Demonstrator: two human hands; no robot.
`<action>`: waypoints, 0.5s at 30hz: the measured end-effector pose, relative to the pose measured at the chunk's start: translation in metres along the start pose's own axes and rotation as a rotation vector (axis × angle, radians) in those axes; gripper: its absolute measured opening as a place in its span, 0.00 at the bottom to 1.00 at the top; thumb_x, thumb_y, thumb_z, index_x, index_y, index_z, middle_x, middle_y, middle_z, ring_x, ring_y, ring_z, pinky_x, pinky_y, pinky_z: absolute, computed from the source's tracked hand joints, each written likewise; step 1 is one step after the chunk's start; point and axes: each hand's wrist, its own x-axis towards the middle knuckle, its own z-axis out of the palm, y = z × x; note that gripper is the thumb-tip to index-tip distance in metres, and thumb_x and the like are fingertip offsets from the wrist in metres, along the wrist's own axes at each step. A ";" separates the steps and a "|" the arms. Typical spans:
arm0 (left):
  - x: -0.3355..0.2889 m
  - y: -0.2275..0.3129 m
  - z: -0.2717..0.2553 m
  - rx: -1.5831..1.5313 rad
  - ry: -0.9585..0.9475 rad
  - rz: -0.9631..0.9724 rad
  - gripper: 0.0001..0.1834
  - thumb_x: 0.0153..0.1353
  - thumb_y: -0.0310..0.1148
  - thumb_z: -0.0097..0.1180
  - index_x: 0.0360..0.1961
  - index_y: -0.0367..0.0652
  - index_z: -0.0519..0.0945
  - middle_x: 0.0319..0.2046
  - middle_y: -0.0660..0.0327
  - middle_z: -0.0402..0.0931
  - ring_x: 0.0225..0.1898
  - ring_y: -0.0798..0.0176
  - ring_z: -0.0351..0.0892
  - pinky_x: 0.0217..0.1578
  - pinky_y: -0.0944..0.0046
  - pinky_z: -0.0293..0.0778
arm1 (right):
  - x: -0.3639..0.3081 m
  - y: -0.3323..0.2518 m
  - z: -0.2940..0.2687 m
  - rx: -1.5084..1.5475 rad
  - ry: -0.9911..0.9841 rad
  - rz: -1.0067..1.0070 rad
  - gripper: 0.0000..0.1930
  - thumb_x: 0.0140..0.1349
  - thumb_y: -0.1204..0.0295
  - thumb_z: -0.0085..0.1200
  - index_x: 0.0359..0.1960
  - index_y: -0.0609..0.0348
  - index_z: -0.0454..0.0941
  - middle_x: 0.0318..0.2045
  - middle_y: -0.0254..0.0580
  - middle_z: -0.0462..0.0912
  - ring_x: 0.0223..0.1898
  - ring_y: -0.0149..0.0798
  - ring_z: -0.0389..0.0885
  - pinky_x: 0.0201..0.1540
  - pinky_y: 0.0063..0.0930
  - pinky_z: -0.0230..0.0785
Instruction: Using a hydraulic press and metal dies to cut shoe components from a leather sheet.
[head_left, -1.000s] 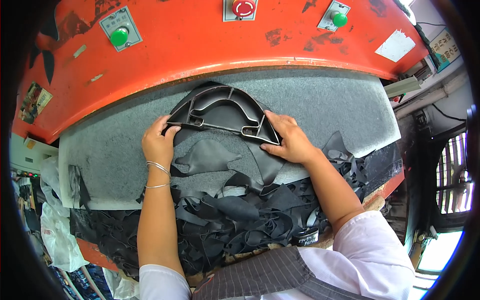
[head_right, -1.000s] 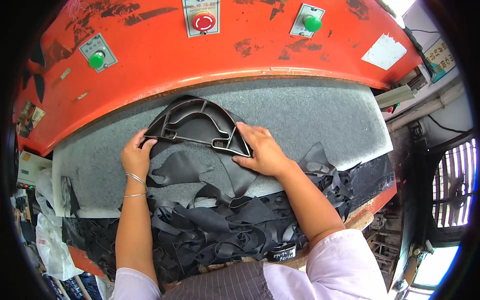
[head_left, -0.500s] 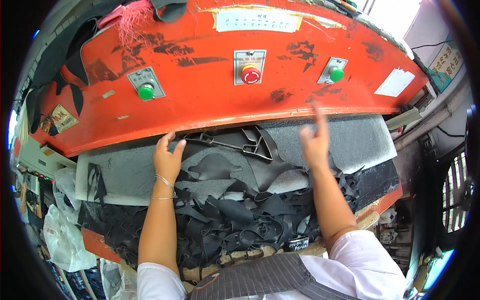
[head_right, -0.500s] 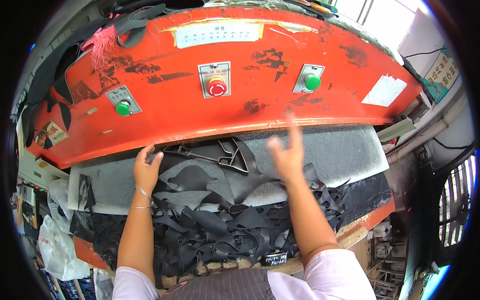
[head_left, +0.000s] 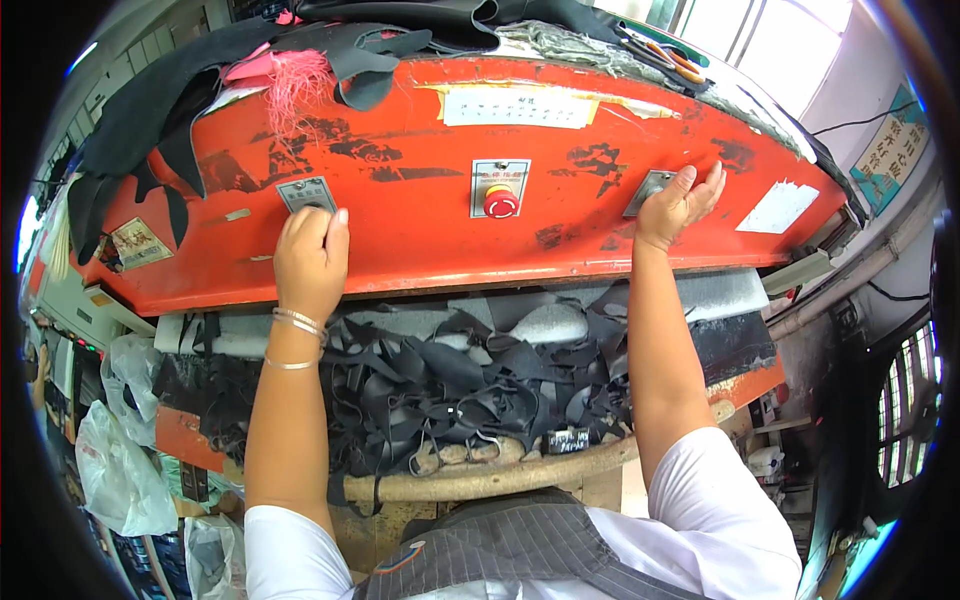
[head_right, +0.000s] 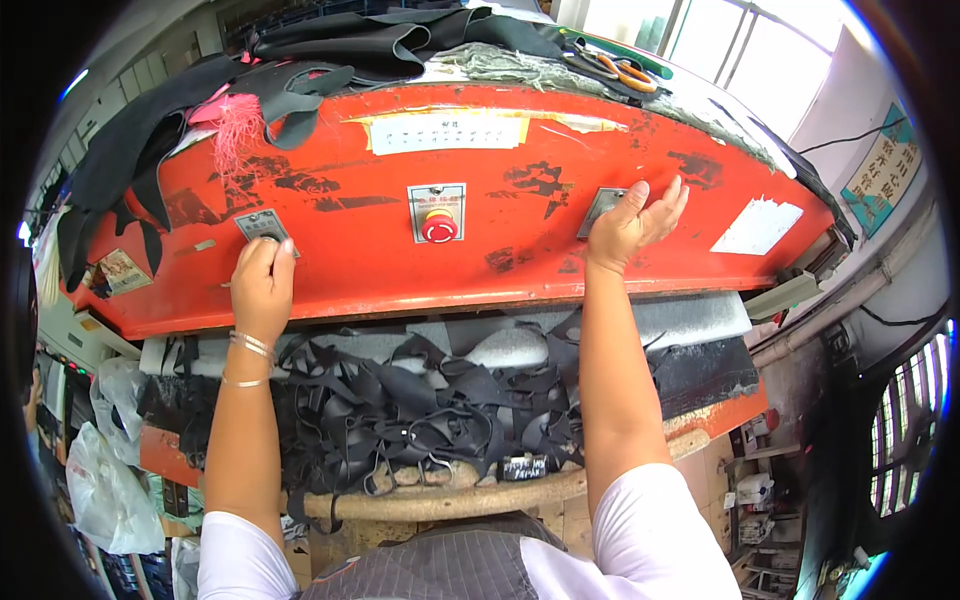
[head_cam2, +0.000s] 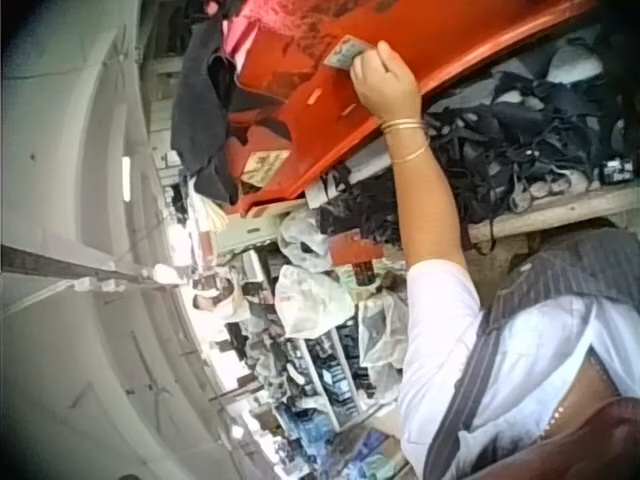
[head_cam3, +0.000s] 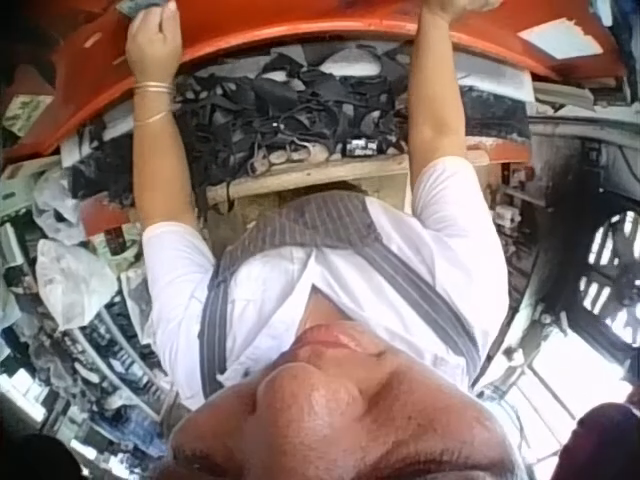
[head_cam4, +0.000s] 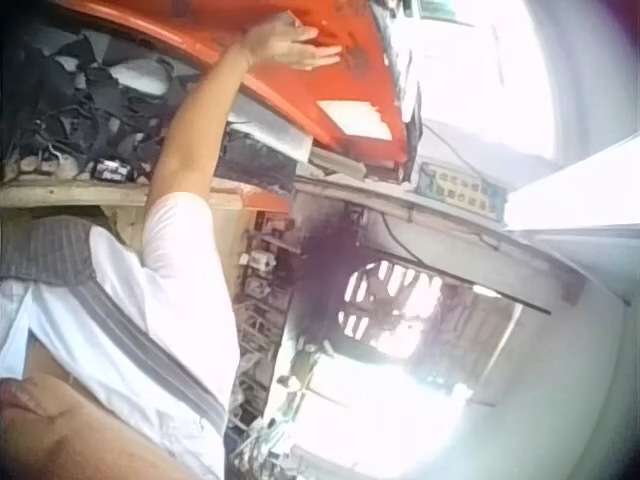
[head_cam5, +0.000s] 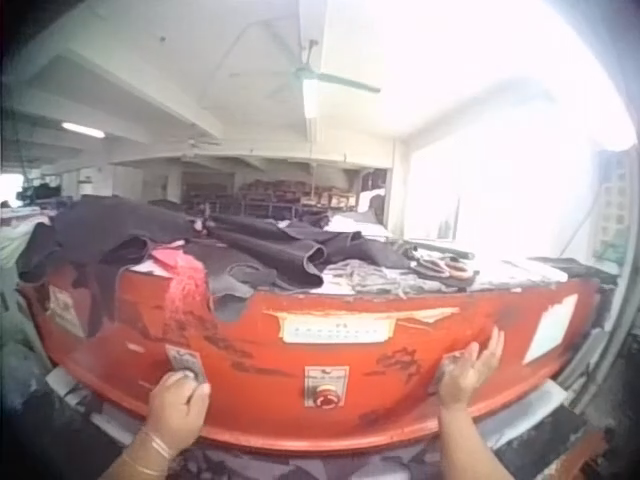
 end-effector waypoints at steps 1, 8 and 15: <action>-0.015 0.016 -0.010 -0.043 -0.057 -0.087 0.17 0.65 0.30 0.52 0.20 0.37 0.66 0.21 0.52 0.64 0.25 0.48 0.65 0.27 0.52 0.61 | 0.000 0.001 -0.017 0.003 -0.031 -0.026 0.27 0.71 0.62 0.41 0.66 0.66 0.59 0.68 0.63 0.55 0.69 0.57 0.52 0.69 0.51 0.42; -0.223 0.109 -0.061 -0.229 -0.548 -0.064 0.11 0.55 0.35 0.64 0.18 0.47 0.79 0.19 0.62 0.74 0.22 0.56 0.75 0.24 0.59 0.73 | -0.125 -0.074 -0.209 0.535 -1.104 -0.464 0.16 0.50 0.70 0.60 0.42 0.58 0.77 0.39 0.45 0.79 0.39 0.50 0.78 0.43 0.43 0.69; -0.280 0.166 -0.071 -0.124 -0.589 -0.068 0.13 0.52 0.37 0.62 0.38 0.43 0.82 0.35 0.60 0.80 0.40 0.53 0.76 0.47 0.53 0.69 | -0.198 -0.126 -0.318 0.201 -1.697 -0.454 0.27 0.44 0.64 0.67 0.47 0.60 0.75 0.38 0.40 0.77 0.43 0.45 0.76 0.45 0.36 0.71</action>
